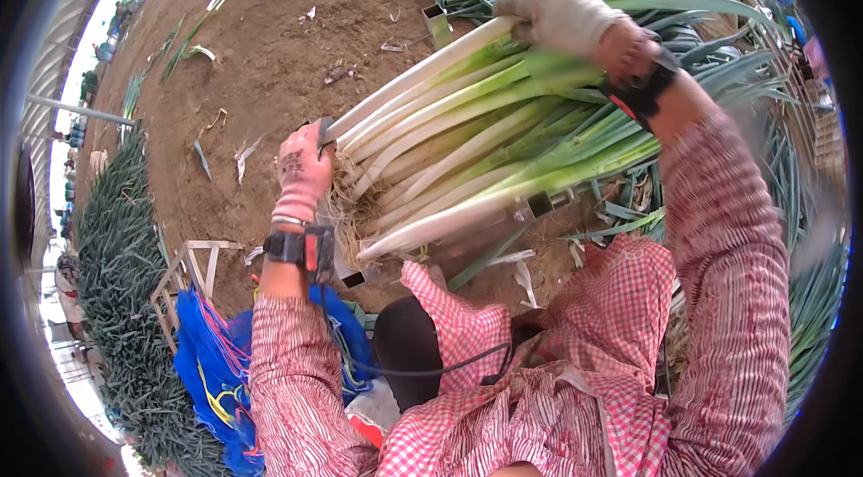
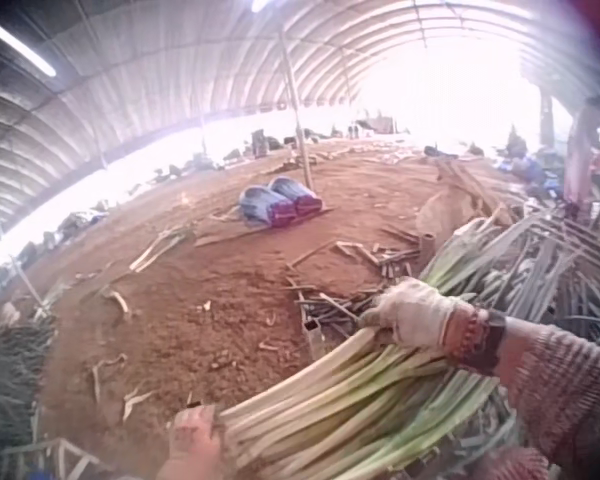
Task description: Trimming roots and sorting scallions into a metal frame for bundling.
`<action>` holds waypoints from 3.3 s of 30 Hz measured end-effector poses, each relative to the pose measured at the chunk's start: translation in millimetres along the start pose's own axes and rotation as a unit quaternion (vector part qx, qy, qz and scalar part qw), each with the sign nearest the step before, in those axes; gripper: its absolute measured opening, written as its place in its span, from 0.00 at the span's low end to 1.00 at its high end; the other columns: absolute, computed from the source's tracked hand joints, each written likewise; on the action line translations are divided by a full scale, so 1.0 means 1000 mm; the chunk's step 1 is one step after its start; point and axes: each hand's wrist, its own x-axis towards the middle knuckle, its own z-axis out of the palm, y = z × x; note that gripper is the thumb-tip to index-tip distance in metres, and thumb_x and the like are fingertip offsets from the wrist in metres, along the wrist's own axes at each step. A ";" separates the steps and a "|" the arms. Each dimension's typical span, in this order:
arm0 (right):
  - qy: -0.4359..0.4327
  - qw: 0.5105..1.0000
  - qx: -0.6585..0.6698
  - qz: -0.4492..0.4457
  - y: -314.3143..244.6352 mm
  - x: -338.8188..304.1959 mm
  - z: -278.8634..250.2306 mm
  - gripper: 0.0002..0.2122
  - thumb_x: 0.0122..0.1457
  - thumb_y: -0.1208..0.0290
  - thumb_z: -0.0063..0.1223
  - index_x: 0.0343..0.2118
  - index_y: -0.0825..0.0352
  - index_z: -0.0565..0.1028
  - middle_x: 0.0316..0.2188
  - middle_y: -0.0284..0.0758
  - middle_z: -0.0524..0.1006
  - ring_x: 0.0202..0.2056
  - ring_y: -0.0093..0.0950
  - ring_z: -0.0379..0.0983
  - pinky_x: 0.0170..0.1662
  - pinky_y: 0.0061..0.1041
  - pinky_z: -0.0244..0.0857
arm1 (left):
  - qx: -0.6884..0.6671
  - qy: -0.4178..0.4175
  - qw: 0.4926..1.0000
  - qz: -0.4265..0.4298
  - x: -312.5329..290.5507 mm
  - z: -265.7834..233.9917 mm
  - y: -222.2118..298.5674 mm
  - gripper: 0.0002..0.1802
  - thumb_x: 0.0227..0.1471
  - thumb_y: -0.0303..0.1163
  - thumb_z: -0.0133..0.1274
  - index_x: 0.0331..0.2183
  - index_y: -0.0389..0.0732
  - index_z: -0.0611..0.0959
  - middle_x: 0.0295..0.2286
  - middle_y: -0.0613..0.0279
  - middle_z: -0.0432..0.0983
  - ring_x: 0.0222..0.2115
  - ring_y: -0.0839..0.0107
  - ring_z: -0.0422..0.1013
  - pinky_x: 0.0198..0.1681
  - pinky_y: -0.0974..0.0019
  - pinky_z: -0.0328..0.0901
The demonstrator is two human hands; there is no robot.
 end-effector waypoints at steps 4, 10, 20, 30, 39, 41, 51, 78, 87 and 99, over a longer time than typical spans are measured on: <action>-0.090 0.994 -0.037 0.040 0.002 0.044 0.073 0.11 0.54 0.62 0.57 0.40 0.52 0.80 0.32 0.34 0.80 0.37 0.38 0.78 0.42 0.39 0.70 | 0.171 -0.069 0.983 -0.015 0.017 0.037 -0.005 0.16 0.49 0.33 0.53 0.41 0.42 0.81 0.37 0.56 0.77 0.39 0.58 0.73 0.43 0.54 0.66; -0.078 0.993 0.006 0.087 0.005 0.027 0.127 0.14 0.55 0.61 0.59 0.46 0.50 0.78 0.40 0.28 0.80 0.50 0.32 0.71 0.60 0.42 0.52 | 0.180 -0.046 0.983 0.003 0.012 0.074 0.014 0.24 0.51 0.37 0.52 0.49 0.39 0.78 0.44 0.54 0.75 0.47 0.55 0.69 0.50 0.49 0.61; -0.126 0.989 0.045 0.066 0.003 0.033 0.126 0.16 0.56 0.59 0.57 0.48 0.51 0.78 0.40 0.33 0.80 0.50 0.36 0.72 0.57 0.41 0.57 | -0.023 -0.078 0.993 -0.085 0.016 0.116 0.000 0.22 0.55 0.41 0.51 0.49 0.42 0.78 0.42 0.50 0.77 0.44 0.50 0.72 0.48 0.50 0.65; 0.006 0.975 0.214 0.052 0.002 0.011 0.114 0.19 0.55 0.61 0.60 0.51 0.57 0.77 0.46 0.40 0.79 0.50 0.42 0.72 0.56 0.37 0.64 | -0.038 -0.043 0.997 -0.050 0.019 0.101 -0.015 0.25 0.54 0.39 0.53 0.50 0.37 0.76 0.50 0.43 0.72 0.52 0.46 0.67 0.57 0.49 0.60; -0.232 0.969 0.080 -0.003 -0.037 -0.157 0.039 0.29 0.43 0.61 0.67 0.53 0.57 0.74 0.53 0.35 0.73 0.59 0.39 0.64 0.64 0.45 0.52 | -0.325 -0.233 0.916 0.018 -0.086 0.027 0.084 0.24 0.47 0.40 0.62 0.45 0.39 0.81 0.38 0.47 0.79 0.40 0.52 0.75 0.46 0.54 0.69; -0.183 0.983 0.002 0.006 -0.044 -0.176 0.055 0.32 0.43 0.61 0.66 0.56 0.55 0.71 0.56 0.35 0.70 0.62 0.37 0.61 0.67 0.46 0.45 | -0.151 -0.283 0.944 0.076 -0.105 0.032 0.089 0.29 0.48 0.43 0.60 0.50 0.38 0.78 0.43 0.47 0.77 0.45 0.52 0.73 0.50 0.53 0.67; -0.086 0.991 -0.093 -0.045 -0.060 -0.185 0.096 0.28 0.47 0.66 0.60 0.55 0.49 0.70 0.60 0.34 0.66 0.65 0.35 0.57 0.69 0.52 0.35 | -0.254 -0.283 0.921 -0.084 -0.098 0.046 0.083 0.25 0.49 0.35 0.58 0.49 0.36 0.77 0.46 0.44 0.77 0.47 0.50 0.73 0.52 0.57 0.66; -0.113 0.993 -0.003 0.040 0.021 0.029 0.102 0.19 0.59 0.54 0.55 0.50 0.57 0.76 0.44 0.33 0.78 0.52 0.34 0.70 0.61 0.40 0.53 | -0.025 -0.094 0.995 -0.010 0.051 0.101 -0.003 0.28 0.49 0.36 0.54 0.52 0.40 0.75 0.43 0.52 0.76 0.46 0.55 0.72 0.51 0.51 0.64; -0.125 0.991 0.020 0.047 0.015 0.043 0.117 0.21 0.57 0.54 0.58 0.50 0.57 0.76 0.48 0.37 0.76 0.54 0.40 0.68 0.59 0.41 0.57 | -0.014 -0.113 0.993 -0.010 0.043 0.118 -0.029 0.29 0.52 0.40 0.52 0.55 0.41 0.73 0.48 0.52 0.74 0.49 0.53 0.70 0.52 0.51 0.63; -0.089 0.990 0.103 0.030 -0.030 -0.153 0.062 0.22 0.52 0.60 0.61 0.50 0.60 0.76 0.47 0.36 0.76 0.55 0.37 0.68 0.62 0.42 0.55 | -0.163 -0.185 0.964 0.102 -0.045 0.042 0.096 0.35 0.52 0.45 0.55 0.57 0.38 0.71 0.55 0.39 0.67 0.59 0.44 0.60 0.62 0.43 0.53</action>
